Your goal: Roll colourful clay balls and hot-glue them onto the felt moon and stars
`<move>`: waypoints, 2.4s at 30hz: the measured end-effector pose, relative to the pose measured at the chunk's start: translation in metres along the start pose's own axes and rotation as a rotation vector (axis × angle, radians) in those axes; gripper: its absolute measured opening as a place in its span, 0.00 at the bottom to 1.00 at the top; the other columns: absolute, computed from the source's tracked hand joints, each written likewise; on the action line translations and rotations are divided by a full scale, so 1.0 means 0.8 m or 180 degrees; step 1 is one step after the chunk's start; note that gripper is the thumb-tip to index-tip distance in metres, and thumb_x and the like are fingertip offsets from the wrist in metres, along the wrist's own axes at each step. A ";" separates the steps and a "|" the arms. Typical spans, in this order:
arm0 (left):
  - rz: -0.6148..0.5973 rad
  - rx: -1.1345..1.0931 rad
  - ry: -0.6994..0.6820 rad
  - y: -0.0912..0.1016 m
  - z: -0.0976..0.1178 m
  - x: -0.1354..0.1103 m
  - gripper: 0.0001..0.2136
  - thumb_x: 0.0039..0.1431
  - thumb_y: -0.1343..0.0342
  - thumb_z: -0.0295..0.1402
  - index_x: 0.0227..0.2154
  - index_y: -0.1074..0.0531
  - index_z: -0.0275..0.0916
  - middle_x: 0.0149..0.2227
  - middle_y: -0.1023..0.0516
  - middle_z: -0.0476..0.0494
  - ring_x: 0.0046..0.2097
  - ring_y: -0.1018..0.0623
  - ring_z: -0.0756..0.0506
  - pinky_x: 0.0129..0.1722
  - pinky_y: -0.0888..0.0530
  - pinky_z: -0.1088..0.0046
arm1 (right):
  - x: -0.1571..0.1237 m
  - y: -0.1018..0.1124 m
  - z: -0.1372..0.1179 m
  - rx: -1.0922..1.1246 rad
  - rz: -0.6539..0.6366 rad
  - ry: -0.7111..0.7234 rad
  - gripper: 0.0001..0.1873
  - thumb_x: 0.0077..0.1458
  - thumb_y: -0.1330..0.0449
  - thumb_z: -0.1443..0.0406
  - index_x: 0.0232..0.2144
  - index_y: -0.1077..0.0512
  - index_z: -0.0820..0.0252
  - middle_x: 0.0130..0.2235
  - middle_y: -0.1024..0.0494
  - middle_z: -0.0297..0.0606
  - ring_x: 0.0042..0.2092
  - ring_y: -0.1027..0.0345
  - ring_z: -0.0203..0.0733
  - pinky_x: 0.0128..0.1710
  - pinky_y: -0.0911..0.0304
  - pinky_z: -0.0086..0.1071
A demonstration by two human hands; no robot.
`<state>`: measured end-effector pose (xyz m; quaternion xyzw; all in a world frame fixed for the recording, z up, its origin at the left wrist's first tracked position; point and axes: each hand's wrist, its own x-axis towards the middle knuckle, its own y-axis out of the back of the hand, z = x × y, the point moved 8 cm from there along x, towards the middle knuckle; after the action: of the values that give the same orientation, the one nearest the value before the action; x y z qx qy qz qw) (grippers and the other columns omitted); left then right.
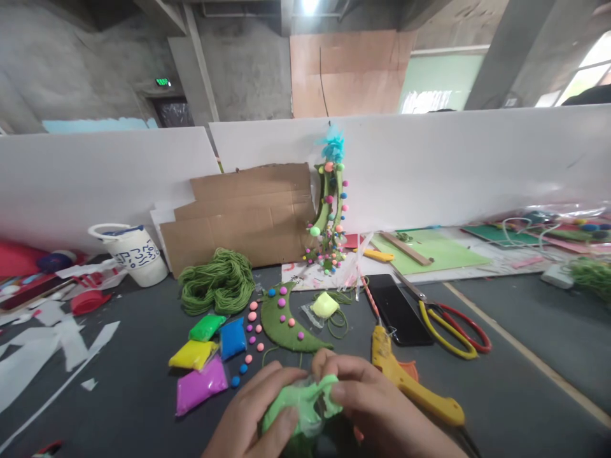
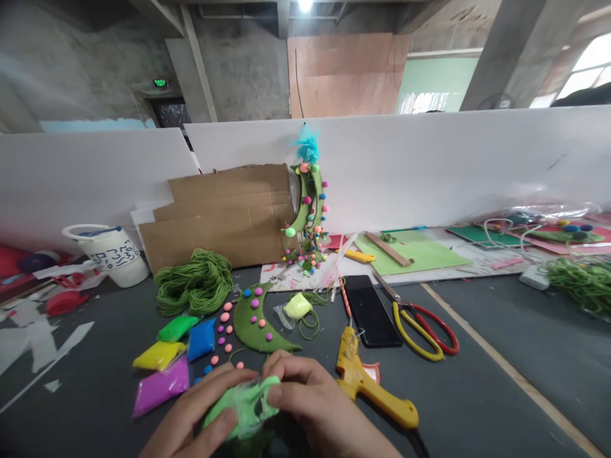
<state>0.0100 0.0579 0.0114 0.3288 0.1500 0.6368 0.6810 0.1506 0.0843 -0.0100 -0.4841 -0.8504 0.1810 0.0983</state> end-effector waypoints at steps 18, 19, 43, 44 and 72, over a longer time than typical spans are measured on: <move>-0.0011 -0.0444 0.0750 0.003 -0.029 0.008 0.16 0.53 0.46 0.45 0.41 0.26 0.45 0.46 0.22 0.45 0.50 0.26 0.40 0.49 0.30 0.69 | -0.004 0.037 0.017 -0.0041 0.0662 -0.0507 0.14 0.52 0.38 0.57 0.25 0.35 0.60 0.23 0.29 0.30 0.21 0.33 0.33 0.19 0.46 0.22; -0.0110 -0.0412 0.0774 0.004 -0.032 0.008 0.16 0.52 0.45 0.45 0.41 0.26 0.45 0.47 0.23 0.45 0.51 0.27 0.39 0.50 0.31 0.68 | -0.003 0.035 0.014 -0.0077 0.0611 -0.0476 0.12 0.50 0.36 0.59 0.26 0.34 0.60 0.23 0.29 0.29 0.22 0.33 0.32 0.21 0.45 0.22; 0.0005 0.0485 0.0687 0.113 -0.062 0.009 0.13 0.57 0.50 0.42 0.40 0.29 0.42 0.44 0.28 0.44 0.48 0.28 0.42 0.49 0.34 0.67 | -0.002 0.032 -0.006 -0.0956 0.0848 -0.0212 0.15 0.45 0.38 0.59 0.35 0.25 0.60 0.23 0.31 0.30 0.28 0.36 0.37 0.32 0.43 0.30; -0.0013 0.0624 0.0632 0.114 -0.062 0.009 0.12 0.56 0.50 0.42 0.38 0.29 0.42 0.43 0.29 0.44 0.48 0.29 0.42 0.49 0.35 0.67 | -0.002 0.031 -0.006 -0.0934 0.0844 -0.0204 0.15 0.44 0.37 0.59 0.35 0.26 0.59 0.23 0.31 0.29 0.28 0.36 0.37 0.32 0.43 0.30; -0.0823 -0.3295 0.1748 -0.069 -0.019 -0.006 0.13 0.48 0.37 0.39 0.28 0.34 0.36 0.19 0.28 0.52 0.20 0.30 0.55 0.20 0.36 0.81 | -0.018 -0.021 -0.029 -0.2345 0.0498 0.1110 0.03 0.52 0.42 0.70 0.29 0.29 0.58 0.31 0.30 0.34 0.34 0.34 0.39 0.33 0.39 0.28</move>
<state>0.0421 0.0587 -0.0362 -0.2431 0.0296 0.6008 0.7610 0.1522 0.0690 0.0179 -0.5734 -0.7896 -0.2133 0.0470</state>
